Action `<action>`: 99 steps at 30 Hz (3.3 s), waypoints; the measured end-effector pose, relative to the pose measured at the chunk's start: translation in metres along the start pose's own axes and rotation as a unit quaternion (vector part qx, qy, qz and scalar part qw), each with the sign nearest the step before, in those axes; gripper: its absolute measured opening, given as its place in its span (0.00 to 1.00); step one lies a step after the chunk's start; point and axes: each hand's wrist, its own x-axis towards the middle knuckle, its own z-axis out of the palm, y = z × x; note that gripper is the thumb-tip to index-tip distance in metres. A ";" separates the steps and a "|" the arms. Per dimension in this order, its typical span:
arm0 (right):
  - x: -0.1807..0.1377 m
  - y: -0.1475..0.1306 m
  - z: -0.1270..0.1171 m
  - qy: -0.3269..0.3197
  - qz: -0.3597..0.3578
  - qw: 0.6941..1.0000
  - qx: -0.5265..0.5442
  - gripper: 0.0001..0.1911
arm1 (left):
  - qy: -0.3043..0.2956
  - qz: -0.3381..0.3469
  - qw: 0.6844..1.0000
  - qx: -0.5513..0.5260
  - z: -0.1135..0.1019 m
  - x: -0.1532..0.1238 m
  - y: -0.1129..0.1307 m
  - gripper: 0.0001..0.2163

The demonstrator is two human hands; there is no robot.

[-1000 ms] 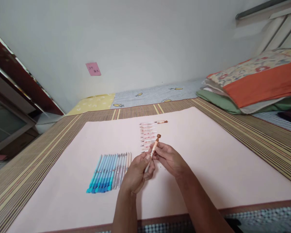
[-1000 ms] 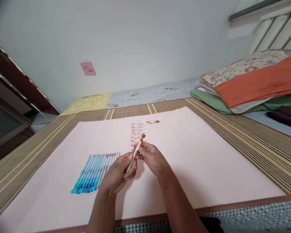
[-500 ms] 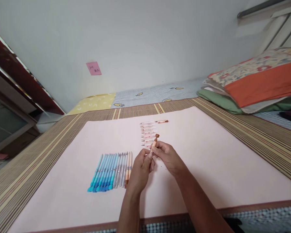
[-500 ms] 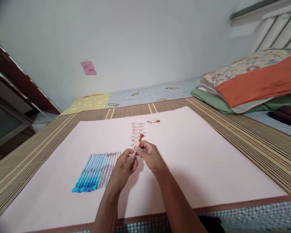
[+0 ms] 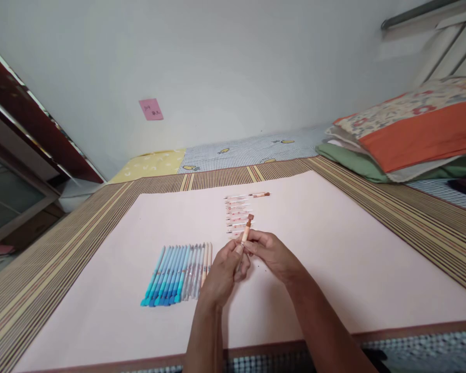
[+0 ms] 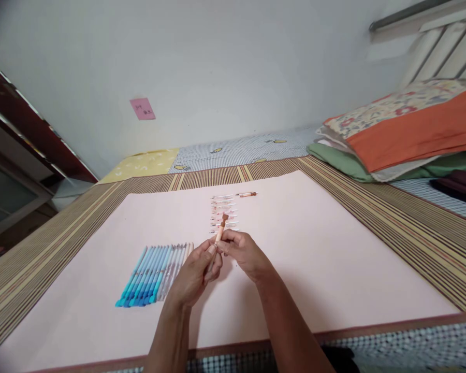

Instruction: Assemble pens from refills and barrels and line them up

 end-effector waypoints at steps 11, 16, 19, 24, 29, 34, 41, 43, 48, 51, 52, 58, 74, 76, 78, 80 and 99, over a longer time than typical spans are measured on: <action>0.002 0.001 0.005 -0.007 0.022 0.998 0.057 0.16 | 0.054 0.026 0.992 0.115 0.004 -0.003 0.003 0.19; 0.001 0.002 0.010 -0.046 0.003 0.996 0.070 0.15 | 0.054 0.027 0.998 0.012 0.003 -0.005 0.007 0.34; -0.002 0.001 0.013 -0.052 0.001 0.995 0.089 0.13 | 0.016 0.018 0.997 -0.074 0.003 -0.005 0.010 0.36; -0.002 0.001 0.012 -0.059 0.012 0.996 0.066 0.13 | 0.051 -0.004 0.997 -0.054 0.002 -0.002 0.006 0.26; 0.000 0.008 0.008 -0.070 0.045 0.992 0.090 0.14 | 0.068 0.003 0.997 -0.030 0.005 0.002 -0.002 0.25; 0.000 0.008 0.007 -0.074 0.040 0.991 0.108 0.14 | 0.069 0.006 0.994 -0.079 0.008 0.005 -0.005 0.21; -0.001 -0.002 0.010 -0.065 0.041 0.995 0.065 0.15 | 0.080 0.018 0.995 -0.062 0.005 0.005 -0.007 0.15; 0.000 -0.004 0.009 -0.042 0.042 0.998 0.029 0.19 | 0.087 0.014 0.995 -0.052 0.004 0.005 -0.007 0.14; 0.001 0.001 0.003 0.008 0.027 0.999 0.029 0.17 | 0.068 0.012 0.996 -0.049 0.006 0.007 -0.006 0.13; 0.002 0.008 0.000 -0.004 0.034 0.998 0.054 0.15 | 0.062 0.008 0.995 -0.071 0.008 0.006 -0.005 0.12; 0.002 0.011 -0.001 -0.010 0.041 0.997 0.069 0.15 | 0.057 0.001 0.995 -0.086 0.009 0.006 -0.004 0.11; 0.004 0.018 -0.006 -0.013 0.052 0.984 0.168 0.15 | 0.119 -0.027 0.981 -0.152 0.004 0.005 -0.005 0.24; 0.007 0.017 -0.001 -0.012 0.042 0.989 0.140 0.16 | 0.154 0.043 0.983 -0.085 0.006 0.006 -0.013 0.27; 0.008 0.016 0.003 0.027 0.047 0.994 0.097 0.18 | 0.189 0.071 0.979 -0.032 0.006 0.007 -0.017 0.25; 0.009 0.017 0.006 0.067 0.044 0.995 0.053 0.20 | 0.232 0.097 0.967 0.032 0.007 0.008 -0.021 0.23; 0.011 0.017 0.011 0.104 0.030 0.994 0.005 0.20 | 0.277 0.112 0.946 0.122 0.009 0.009 -0.026 0.20; 0.007 0.015 -0.001 0.095 0.043 0.992 0.068 0.19 | 0.083 -0.068 0.994 0.026 0.006 0.006 -0.017 0.26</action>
